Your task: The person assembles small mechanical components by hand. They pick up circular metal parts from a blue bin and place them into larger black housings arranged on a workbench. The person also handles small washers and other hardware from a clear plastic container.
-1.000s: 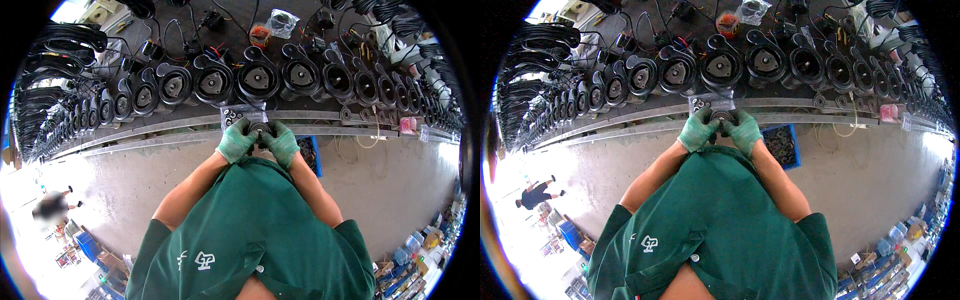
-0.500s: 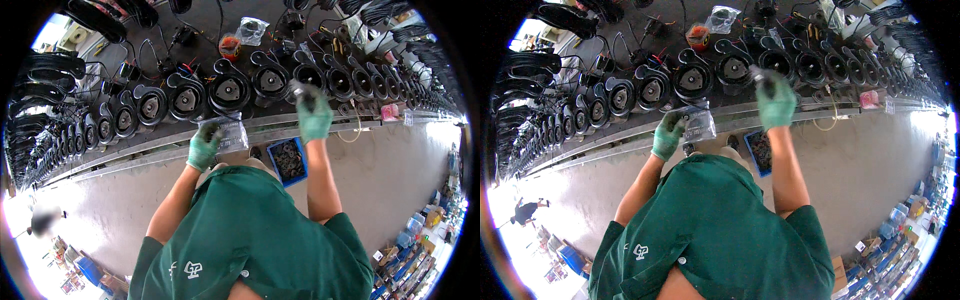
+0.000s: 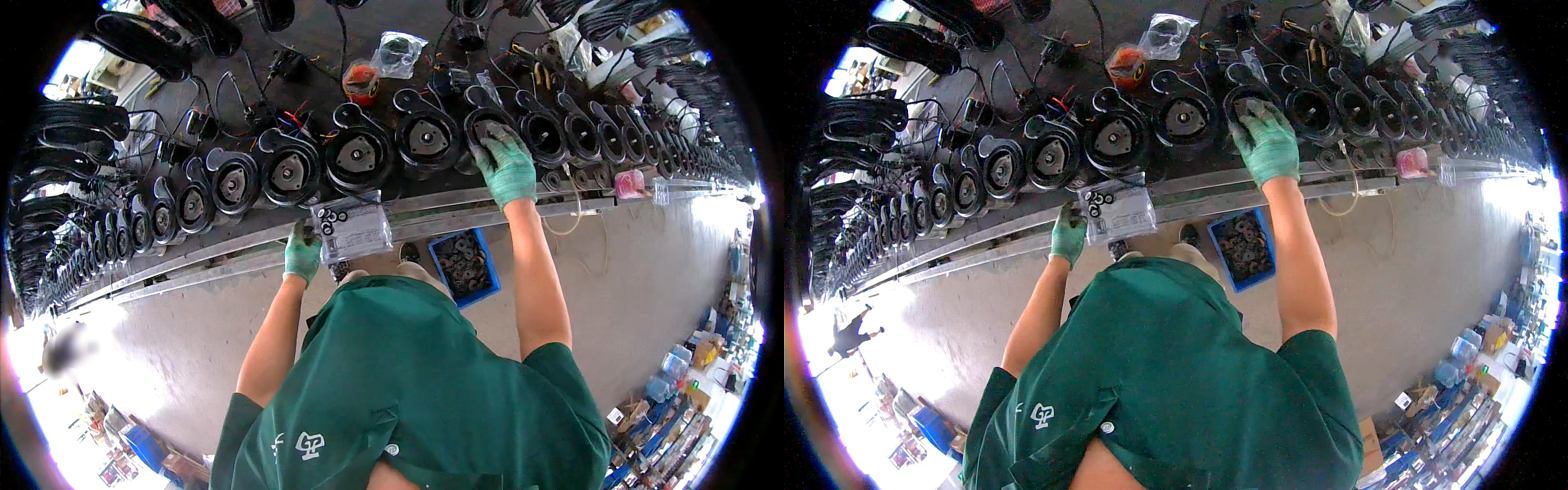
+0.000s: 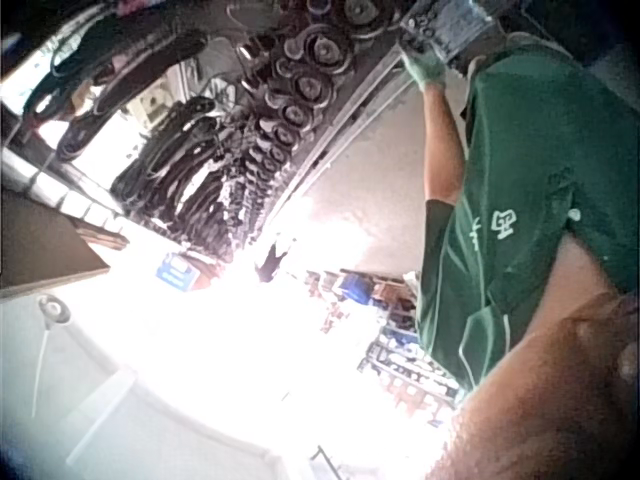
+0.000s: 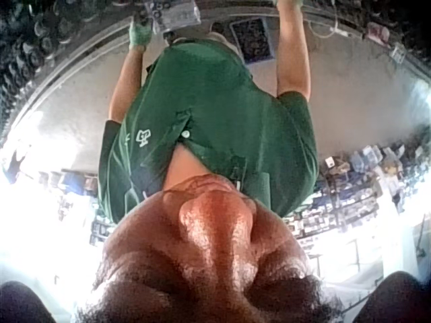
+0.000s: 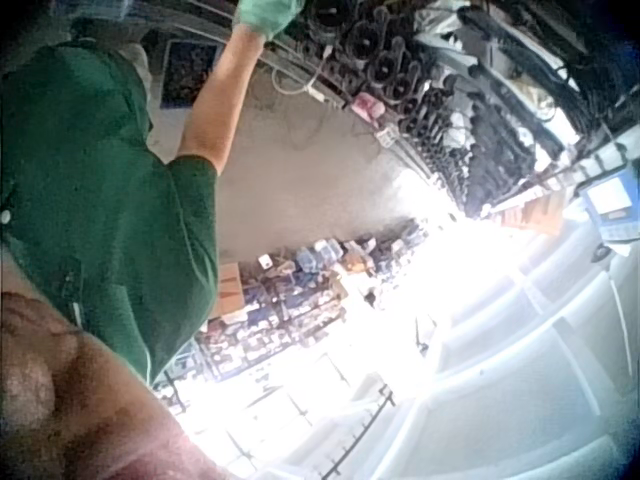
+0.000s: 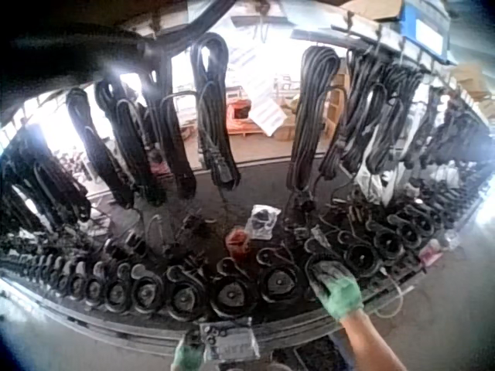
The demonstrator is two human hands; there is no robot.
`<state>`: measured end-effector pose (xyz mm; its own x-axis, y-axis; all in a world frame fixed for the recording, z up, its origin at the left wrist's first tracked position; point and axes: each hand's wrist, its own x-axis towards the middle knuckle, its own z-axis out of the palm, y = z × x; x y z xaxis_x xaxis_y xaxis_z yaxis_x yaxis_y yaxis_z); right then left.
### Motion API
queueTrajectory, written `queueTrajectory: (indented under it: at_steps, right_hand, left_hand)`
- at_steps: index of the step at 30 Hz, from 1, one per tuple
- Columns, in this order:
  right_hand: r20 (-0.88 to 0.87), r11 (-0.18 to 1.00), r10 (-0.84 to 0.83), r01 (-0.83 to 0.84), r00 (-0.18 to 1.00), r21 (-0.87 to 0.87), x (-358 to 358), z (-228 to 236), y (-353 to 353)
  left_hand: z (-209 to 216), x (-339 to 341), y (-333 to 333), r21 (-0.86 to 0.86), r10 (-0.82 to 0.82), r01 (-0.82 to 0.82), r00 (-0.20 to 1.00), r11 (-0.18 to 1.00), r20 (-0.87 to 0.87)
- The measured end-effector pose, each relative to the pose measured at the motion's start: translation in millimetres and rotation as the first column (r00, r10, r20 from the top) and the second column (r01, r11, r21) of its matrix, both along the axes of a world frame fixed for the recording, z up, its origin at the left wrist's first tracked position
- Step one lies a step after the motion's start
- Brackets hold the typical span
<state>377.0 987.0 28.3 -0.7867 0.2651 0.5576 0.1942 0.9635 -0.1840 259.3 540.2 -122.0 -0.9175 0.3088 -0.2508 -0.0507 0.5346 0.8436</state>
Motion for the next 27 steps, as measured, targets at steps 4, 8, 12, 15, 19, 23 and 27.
queueTrajectory:
  at_steps: [4,8,12,15,19,23,27]
  right_hand:
    - [-0.1,0.959,-0.068,0.037,0.993,-0.28,27,12,-7]
    - [0.052,0.545,-0.467,0.333,0.883,-0.769,83,-39,42]
    - [0.386,0.733,-0.448,0.579,0.806,-0.357,116,-115,86]
    - [0.559,0.779,-0.341,0.56,0.756,-0.283,111,-127,86]
    - [0.669,0.715,-0.285,0.617,0.686,-0.328,97,-139,98]
    - [0.647,0.725,-0.297,0.607,0.702,-0.326,85,-144,99]
    - [0.583,0.641,-0.291,0.607,0.759,-0.47,92,-161,107]
  left_hand:
    - [-17,-6,-2,-0.082,-0.137,0.136,0.99,0.987,-0.012]
    - [16,10,25,0.083,-0.078,0.057,0.957,0.995,0.278]
    - [2,14,29,-0.021,-0.099,0.102,0.989,0.995,0.111]
    - [-3,16,25,0.148,-0.019,-0.012,0.977,0.989,0.211]
    - [16,32,17,0.03,-0.052,0.045,0.964,0.999,0.261]
    - [36,54,40,-0.004,-0.121,0.129,0.942,0.992,0.314]
    - [23,70,90,0.073,-0.225,0.216,0.958,0.974,0.176]
